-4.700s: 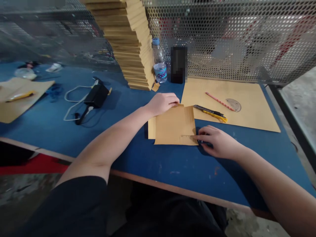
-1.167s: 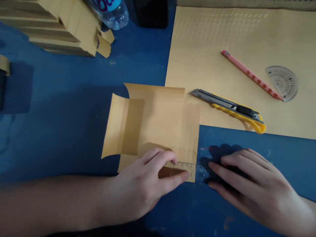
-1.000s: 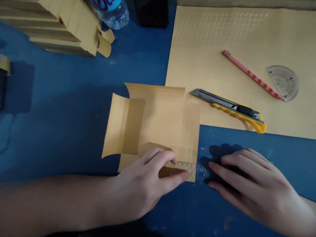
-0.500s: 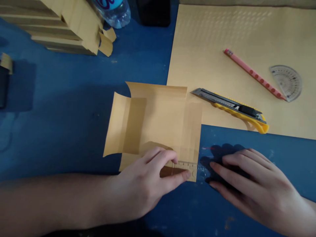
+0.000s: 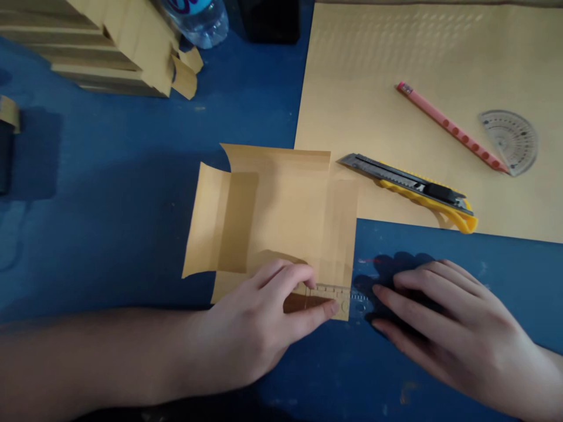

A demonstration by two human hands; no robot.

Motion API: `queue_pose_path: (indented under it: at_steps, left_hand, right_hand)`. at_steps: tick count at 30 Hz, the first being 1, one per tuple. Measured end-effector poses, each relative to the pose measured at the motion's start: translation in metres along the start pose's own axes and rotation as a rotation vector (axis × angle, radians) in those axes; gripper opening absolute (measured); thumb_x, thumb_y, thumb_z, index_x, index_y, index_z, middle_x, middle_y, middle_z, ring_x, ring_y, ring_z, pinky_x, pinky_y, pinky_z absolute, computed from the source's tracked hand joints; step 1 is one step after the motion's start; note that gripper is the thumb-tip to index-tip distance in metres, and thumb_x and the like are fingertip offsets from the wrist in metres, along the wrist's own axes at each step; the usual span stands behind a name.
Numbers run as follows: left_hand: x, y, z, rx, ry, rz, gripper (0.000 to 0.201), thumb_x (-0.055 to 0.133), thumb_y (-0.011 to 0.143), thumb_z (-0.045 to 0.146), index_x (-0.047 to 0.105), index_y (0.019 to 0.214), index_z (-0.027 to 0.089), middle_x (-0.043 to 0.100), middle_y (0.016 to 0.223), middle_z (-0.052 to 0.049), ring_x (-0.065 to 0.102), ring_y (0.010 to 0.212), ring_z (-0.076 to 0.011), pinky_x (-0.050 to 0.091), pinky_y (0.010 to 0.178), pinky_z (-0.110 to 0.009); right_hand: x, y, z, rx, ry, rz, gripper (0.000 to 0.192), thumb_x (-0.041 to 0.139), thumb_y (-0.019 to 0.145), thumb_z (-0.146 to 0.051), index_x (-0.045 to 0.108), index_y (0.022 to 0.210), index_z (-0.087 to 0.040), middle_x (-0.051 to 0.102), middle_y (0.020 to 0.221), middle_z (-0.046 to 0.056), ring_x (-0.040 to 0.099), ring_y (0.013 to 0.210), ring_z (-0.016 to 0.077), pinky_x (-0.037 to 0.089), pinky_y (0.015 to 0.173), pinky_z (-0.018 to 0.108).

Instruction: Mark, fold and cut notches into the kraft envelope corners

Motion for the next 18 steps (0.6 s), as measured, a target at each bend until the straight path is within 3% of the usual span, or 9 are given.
queue_pose_path:
  at_steps: [18]
  left_hand:
    - [0.0007, -0.0022, -0.0005, -0.005, -0.002, 0.0, 0.048, 0.053, 0.098, 0.002, 0.07, 0.139, 0.021, 0.051, 0.13, -0.014, 0.055, 0.115, -0.0249, 0.058, 0.101, -0.039]
  right_hand:
    - [0.0006, -0.0024, 0.0003, -0.004, 0.01, -0.005, 0.022, 0.074, 0.096, -0.018, 0.072, 0.118, -0.014, 0.066, 0.106, 0.01, 0.061, 0.091, 0.0228, 0.052, 0.082, 0.042]
Point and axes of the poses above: each hand's wrist, its own y-axis towards the middle knuckle, its own x-axis out of the palm, z = x × y, the point moved 4 cm from there along y, towards the middle knuckle
